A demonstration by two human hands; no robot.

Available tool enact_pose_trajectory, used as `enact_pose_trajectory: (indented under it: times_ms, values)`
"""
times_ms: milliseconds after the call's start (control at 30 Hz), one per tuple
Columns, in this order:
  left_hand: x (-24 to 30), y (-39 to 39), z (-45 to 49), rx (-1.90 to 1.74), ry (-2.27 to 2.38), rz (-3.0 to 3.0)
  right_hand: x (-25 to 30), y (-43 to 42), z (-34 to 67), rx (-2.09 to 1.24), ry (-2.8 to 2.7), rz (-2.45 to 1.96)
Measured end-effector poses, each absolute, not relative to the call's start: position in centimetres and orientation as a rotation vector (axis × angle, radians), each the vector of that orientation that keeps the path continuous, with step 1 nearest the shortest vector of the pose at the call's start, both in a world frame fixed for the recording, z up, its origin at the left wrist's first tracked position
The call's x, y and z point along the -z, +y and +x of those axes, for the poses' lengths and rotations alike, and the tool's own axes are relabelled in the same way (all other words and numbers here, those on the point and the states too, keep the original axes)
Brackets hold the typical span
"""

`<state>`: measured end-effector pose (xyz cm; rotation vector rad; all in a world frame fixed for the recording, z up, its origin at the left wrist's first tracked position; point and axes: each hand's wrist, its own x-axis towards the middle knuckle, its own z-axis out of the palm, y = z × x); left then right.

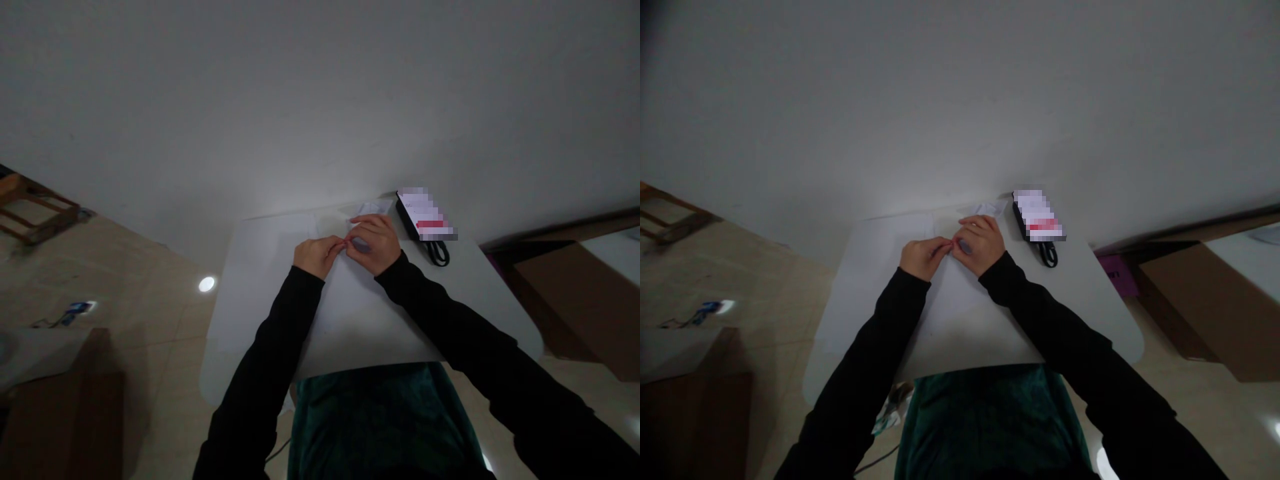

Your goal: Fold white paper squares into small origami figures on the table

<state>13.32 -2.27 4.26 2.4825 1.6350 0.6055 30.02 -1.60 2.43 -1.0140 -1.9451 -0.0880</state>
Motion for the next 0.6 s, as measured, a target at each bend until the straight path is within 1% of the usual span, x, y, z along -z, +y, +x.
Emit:
enact_pose_trajectory:
  times_ms: [133,433,600]
  values:
    - [-4.4,-2.3,13.1,-0.673,1.599,2.521,-2.5,-1.4,30.6,0.15,-1.916,-1.047]
    - [-4.2,-1.5,11.8,-0.74,1.573,2.436,-2.0,0.2,33.7,0.146,-1.795,-1.171]
    - [-3.8,-0.8,10.5,-0.865,1.584,2.306,-2.7,0.4,35.7,0.283,-1.464,-1.284]
